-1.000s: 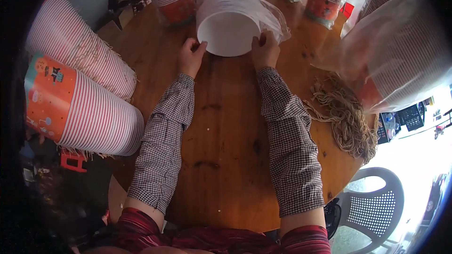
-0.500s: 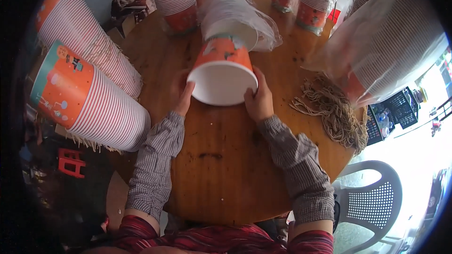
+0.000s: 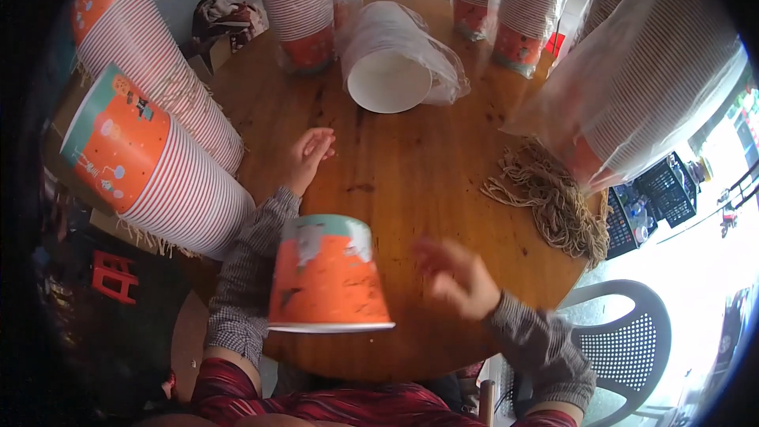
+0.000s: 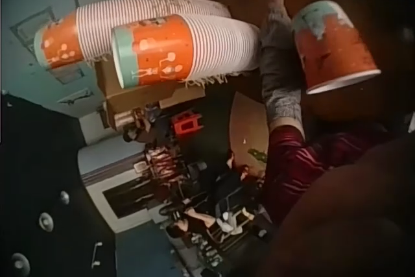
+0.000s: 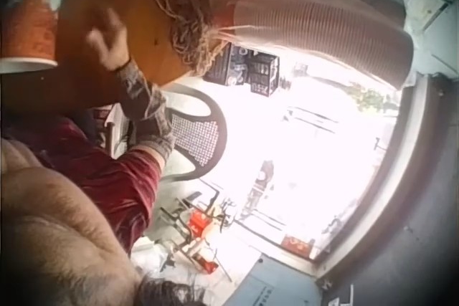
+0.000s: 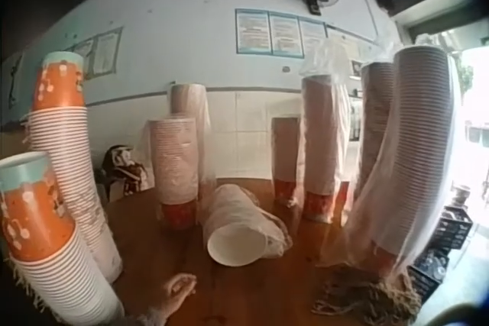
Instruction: Attaching string handles to decorative paper buckets for packaging.
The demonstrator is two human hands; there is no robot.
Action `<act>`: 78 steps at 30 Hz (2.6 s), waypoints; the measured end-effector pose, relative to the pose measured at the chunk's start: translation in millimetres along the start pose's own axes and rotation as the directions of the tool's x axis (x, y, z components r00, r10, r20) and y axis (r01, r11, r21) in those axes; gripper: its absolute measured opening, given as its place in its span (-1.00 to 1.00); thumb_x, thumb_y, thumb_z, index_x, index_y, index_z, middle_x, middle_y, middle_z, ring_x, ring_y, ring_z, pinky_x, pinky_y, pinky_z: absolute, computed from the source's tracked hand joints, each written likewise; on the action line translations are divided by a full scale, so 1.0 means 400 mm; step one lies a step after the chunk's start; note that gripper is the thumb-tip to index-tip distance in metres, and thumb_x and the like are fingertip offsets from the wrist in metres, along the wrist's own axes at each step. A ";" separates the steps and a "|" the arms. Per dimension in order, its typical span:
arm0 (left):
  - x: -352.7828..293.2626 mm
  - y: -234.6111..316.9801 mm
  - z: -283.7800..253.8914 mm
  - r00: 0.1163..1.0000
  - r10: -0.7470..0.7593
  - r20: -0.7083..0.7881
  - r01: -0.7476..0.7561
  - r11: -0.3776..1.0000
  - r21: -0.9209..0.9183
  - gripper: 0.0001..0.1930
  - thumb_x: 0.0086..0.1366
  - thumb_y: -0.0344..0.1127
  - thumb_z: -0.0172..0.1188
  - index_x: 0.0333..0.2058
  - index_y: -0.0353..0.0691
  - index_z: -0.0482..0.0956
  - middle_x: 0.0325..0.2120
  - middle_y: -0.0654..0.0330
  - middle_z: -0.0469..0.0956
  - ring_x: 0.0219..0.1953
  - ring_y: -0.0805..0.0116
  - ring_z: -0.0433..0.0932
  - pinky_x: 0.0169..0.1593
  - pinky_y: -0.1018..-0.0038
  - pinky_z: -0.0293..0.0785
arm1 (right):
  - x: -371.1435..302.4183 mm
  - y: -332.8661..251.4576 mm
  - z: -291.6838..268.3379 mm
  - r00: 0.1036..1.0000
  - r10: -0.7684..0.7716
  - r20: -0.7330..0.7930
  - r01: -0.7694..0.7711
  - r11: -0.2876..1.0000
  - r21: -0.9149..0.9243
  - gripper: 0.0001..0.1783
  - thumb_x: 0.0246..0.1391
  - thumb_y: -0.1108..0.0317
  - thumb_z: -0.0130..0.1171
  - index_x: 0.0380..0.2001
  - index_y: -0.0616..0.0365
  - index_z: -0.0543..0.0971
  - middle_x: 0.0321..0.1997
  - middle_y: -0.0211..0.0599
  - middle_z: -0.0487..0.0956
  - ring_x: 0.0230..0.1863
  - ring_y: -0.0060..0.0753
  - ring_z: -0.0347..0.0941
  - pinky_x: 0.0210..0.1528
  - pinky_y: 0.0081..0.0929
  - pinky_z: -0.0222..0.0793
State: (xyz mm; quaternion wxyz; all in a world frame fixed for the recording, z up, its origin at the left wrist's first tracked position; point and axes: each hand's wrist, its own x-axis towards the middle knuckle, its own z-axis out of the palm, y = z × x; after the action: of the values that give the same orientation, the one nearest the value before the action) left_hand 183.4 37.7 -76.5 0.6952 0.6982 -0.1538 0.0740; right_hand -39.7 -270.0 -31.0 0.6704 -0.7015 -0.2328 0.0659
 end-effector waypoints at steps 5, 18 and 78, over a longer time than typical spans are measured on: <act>0.160 -0.073 0.064 0.992 0.123 0.019 -0.120 0.897 0.425 -0.58 0.26 -0.18 0.20 0.03 -0.25 0.42 -0.17 0.12 0.53 -0.25 0.43 0.55 -0.14 0.51 0.49 | 0.403 0.236 -0.245 0.833 -0.226 -0.505 -0.044 0.883 -0.467 -0.70 0.22 0.36 0.06 -0.02 0.24 0.47 -0.25 -0.48 0.54 -0.27 -0.62 0.43 -0.26 -0.57 0.39; 0.335 -0.032 0.126 0.962 -0.219 -0.162 0.271 0.694 0.667 -0.39 0.15 0.05 0.19 0.01 -0.35 0.45 -0.13 -0.15 0.53 -0.07 0.01 0.52 0.01 0.27 0.39 | 0.766 0.282 -0.250 0.812 0.072 -0.579 -0.224 0.955 -0.195 -0.55 -0.02 0.35 0.10 -0.04 0.35 0.43 -0.18 0.09 0.57 -0.13 0.04 0.51 -0.02 -0.18 0.39; 0.244 0.116 0.070 0.992 -0.054 -0.118 0.073 0.984 0.165 -0.63 0.36 -0.13 0.02 -0.15 -0.37 0.57 -0.32 0.10 0.61 -0.22 0.40 0.53 -0.14 0.48 0.45 | 0.559 0.231 -0.269 0.618 -0.186 -0.763 0.084 0.982 -0.172 -0.69 0.21 0.25 0.03 -0.33 0.35 0.56 -0.51 -0.42 0.49 -0.43 -0.63 0.33 -0.35 -0.54 0.30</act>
State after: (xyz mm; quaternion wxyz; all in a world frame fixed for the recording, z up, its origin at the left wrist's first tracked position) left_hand 257.4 -0.5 -2.3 0.6432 0.7538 -0.0851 0.1041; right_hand 223.3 -274.6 -61.5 0.6651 -0.6804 0.0227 -0.3070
